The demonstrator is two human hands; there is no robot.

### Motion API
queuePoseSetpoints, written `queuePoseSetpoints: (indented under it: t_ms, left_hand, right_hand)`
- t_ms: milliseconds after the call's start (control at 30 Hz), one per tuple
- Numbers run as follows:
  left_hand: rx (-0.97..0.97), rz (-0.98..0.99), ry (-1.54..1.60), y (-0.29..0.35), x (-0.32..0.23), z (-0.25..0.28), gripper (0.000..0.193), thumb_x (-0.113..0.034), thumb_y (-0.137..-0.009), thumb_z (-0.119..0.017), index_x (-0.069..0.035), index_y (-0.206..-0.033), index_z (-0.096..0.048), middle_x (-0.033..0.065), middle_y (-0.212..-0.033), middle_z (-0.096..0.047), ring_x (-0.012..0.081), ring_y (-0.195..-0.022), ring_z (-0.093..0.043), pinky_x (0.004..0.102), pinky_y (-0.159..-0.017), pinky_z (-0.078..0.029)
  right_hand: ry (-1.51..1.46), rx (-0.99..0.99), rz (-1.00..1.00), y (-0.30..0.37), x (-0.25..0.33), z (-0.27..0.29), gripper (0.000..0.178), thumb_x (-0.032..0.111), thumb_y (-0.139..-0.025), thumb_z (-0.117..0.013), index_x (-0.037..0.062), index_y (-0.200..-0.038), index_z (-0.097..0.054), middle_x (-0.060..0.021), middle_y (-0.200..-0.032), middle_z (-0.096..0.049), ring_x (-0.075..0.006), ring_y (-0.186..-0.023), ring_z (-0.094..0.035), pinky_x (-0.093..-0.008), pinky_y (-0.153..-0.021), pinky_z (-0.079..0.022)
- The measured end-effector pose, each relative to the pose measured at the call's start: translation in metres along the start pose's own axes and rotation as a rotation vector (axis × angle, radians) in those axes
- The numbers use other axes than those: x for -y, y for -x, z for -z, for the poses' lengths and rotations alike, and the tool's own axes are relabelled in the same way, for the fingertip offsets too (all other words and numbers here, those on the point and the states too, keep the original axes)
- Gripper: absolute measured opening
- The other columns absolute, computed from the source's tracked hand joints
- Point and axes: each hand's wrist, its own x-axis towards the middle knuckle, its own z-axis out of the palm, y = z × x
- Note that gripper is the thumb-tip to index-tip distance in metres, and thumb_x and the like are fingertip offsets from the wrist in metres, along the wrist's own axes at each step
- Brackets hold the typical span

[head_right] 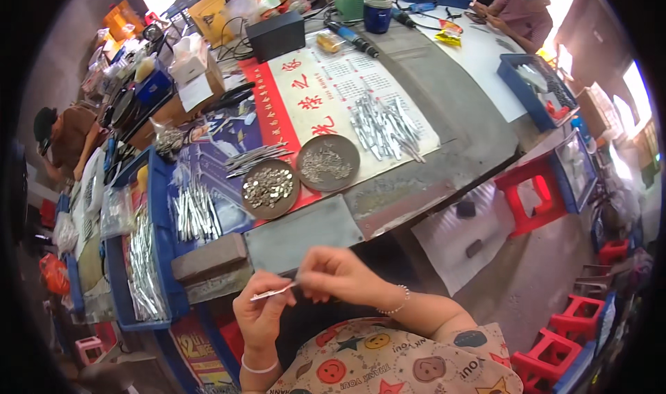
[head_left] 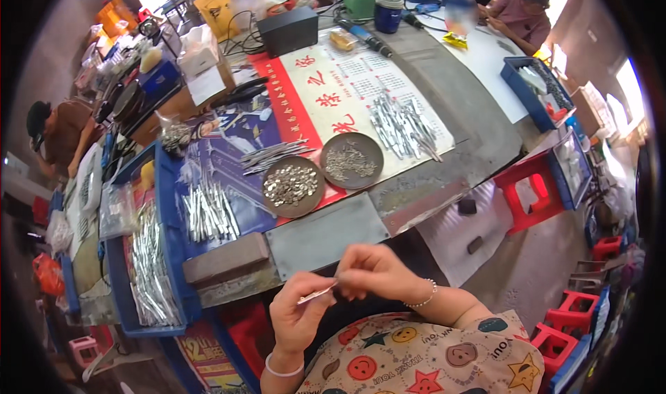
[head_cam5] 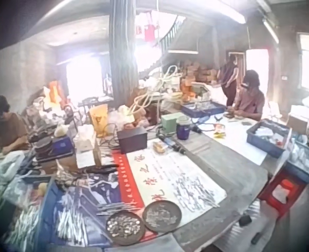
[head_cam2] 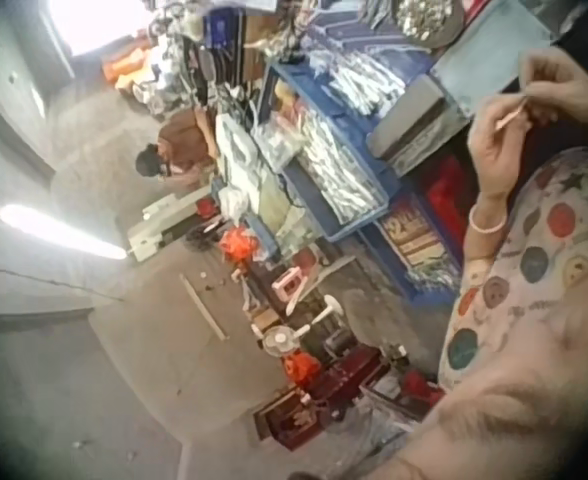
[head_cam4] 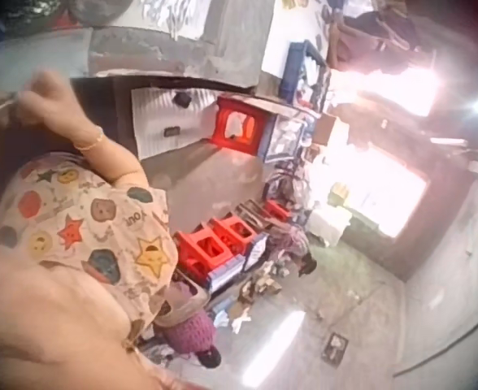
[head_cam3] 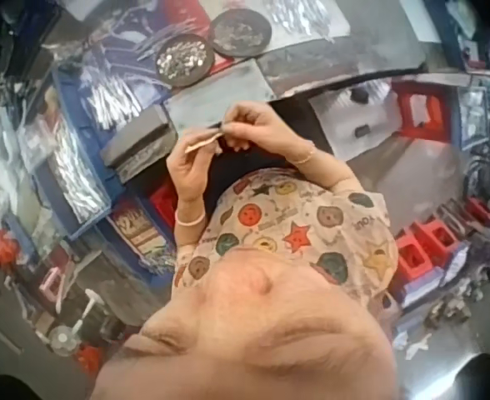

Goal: The person assembles small metal hardware components by picking up individual pieces from dishes and fitting them together by hand.

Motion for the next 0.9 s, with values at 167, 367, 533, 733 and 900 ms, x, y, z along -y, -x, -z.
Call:
queuePoseSetpoints:
  t_ms: [167,367,533,733,900]
  left_hand:
    - [-0.115,-0.112,0.068,0.016,0.020,0.012,0.018,-0.006,-0.081,-0.069,0.003,-0.096,-0.064,0.0097,-0.089,-0.060,0.0156,-0.078,-0.059,0.0251,-0.072,-0.048]
    - [-0.099,0.068,0.380,0.028,0.032,0.008,0.016,-0.010,-0.088,-0.063,0.005,-0.093,-0.059,0.0133,-0.087,-0.064,0.0201,-0.082,-0.064,0.0311,-0.077,-0.051]
    - [-0.109,0.208,0.426,0.033,0.042,0.004,0.017,-0.013,-0.092,-0.058,0.004,-0.095,-0.059,0.0107,-0.082,-0.063,0.0189,-0.077,-0.064,0.0304,-0.073,-0.051]
    - [-0.096,0.261,0.478,0.029,0.047,0.007,0.021,-0.016,-0.093,-0.057,0.004,-0.100,-0.059,0.0069,-0.077,-0.060,0.0157,-0.070,-0.060,0.0265,-0.066,-0.049]
    - [-0.099,0.300,0.514,0.025,0.051,0.005,0.024,-0.019,-0.094,-0.055,0.004,-0.102,-0.059,0.0045,-0.074,-0.056,0.0115,-0.064,-0.054,0.0218,-0.059,-0.042]
  right_hand:
    - [0.895,-0.171,0.460,-0.016,0.020,0.033,0.007,0.005,-0.084,-0.062,-0.0015,-0.087,-0.061,-0.0077,-0.077,-0.062,-0.0143,-0.067,-0.060,-0.0273,-0.062,-0.048]
    - [1.541,-0.365,0.484,-0.070,0.053,0.098,0.015,0.014,-0.082,-0.063,0.0043,-0.093,-0.060,-0.0114,-0.084,-0.059,-0.0275,-0.081,-0.059,-0.0383,-0.072,-0.044]
    - [1.845,-0.268,0.354,-0.098,0.050,0.106,0.009,0.015,-0.082,-0.058,0.0065,-0.083,-0.055,-0.0115,-0.083,-0.057,-0.0293,-0.082,-0.058,-0.0404,-0.073,-0.042]
    - [1.622,-0.213,0.328,-0.113,0.055,0.117,0.010,0.014,-0.082,-0.057,0.0038,-0.082,-0.054,-0.0150,-0.079,-0.058,-0.0334,-0.080,-0.058,-0.0420,-0.071,-0.044]
    - [1.331,-0.251,0.377,-0.115,0.064,0.121,0.013,0.012,-0.082,-0.061,-0.0001,-0.086,-0.057,-0.0169,-0.075,-0.060,-0.0335,-0.071,-0.059,-0.0386,-0.064,-0.046]
